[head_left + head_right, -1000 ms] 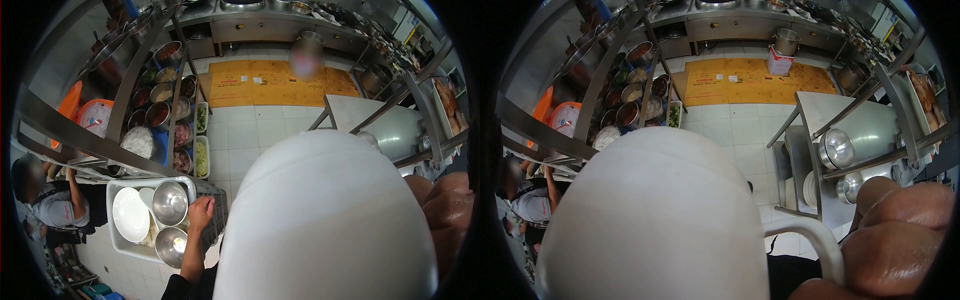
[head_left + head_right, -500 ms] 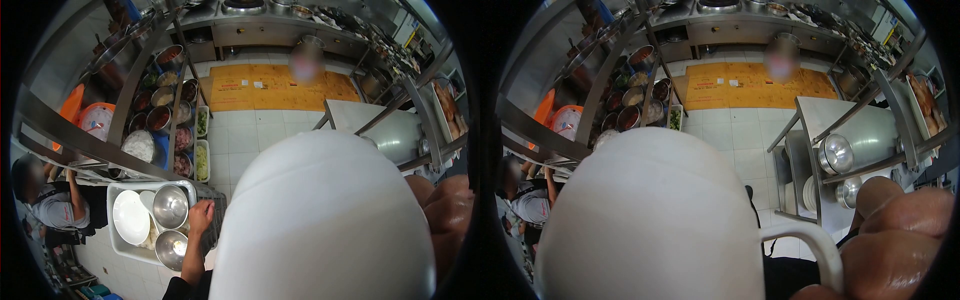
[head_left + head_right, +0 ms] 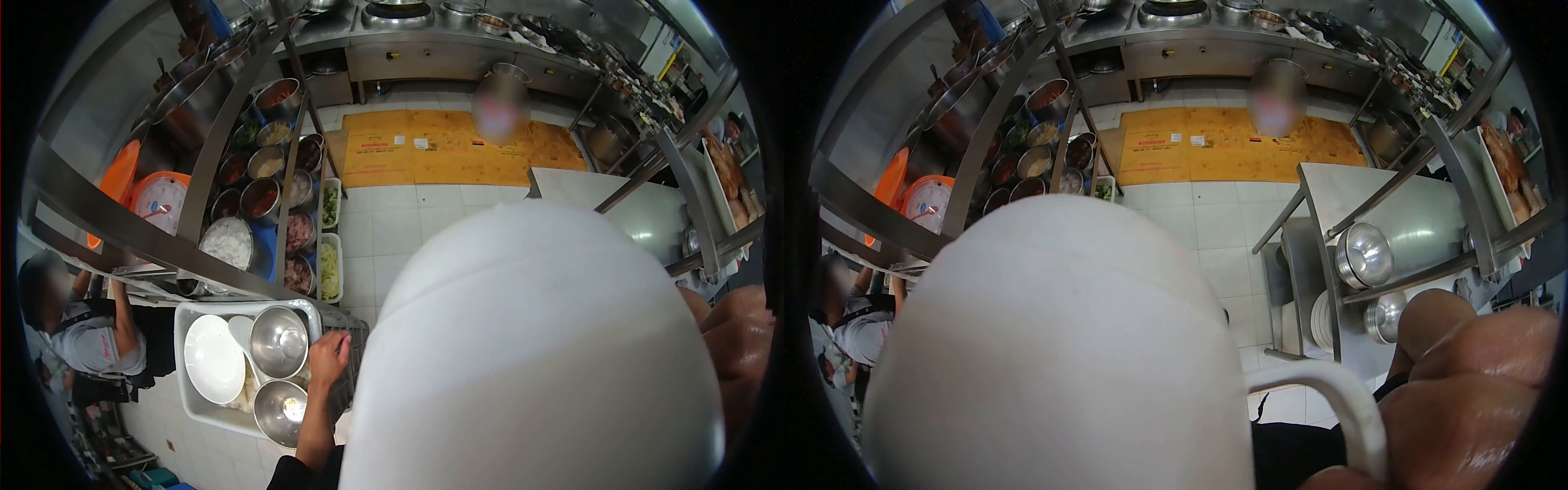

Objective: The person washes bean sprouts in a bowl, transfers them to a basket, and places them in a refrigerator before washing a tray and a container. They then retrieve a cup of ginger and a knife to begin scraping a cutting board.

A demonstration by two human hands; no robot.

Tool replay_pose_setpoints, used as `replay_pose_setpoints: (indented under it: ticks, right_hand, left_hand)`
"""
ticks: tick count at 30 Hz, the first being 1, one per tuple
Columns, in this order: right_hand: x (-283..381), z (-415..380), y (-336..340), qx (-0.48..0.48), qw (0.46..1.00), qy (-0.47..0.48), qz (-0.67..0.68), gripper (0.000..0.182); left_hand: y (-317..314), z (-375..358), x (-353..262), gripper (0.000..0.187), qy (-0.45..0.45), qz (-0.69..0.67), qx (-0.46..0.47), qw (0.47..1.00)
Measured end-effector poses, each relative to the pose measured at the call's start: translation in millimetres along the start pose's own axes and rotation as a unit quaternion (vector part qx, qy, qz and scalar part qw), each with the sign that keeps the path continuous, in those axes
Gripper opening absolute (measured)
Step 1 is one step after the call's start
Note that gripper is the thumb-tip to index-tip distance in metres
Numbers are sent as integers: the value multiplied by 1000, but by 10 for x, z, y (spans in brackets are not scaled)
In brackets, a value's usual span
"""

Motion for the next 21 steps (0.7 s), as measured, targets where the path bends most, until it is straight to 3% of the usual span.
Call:
replay_pose_setpoints:
  ticks: [21]
  right_hand:
    - [4, 69, 36, 8, 1000, 15, -7, 34]
  left_hand:
    - [-13, -10, 21, 8, -6, 0, -2, 1000]
Point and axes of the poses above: each hand's wrist, its own z-axis towards the middle knuckle, its own y-axis out of the back of the hand, x = y × z, the point moved 4 cm from there along z, towards the middle knuckle, and after that the axes turned 2 degrees about x, right-handed, at the moved point
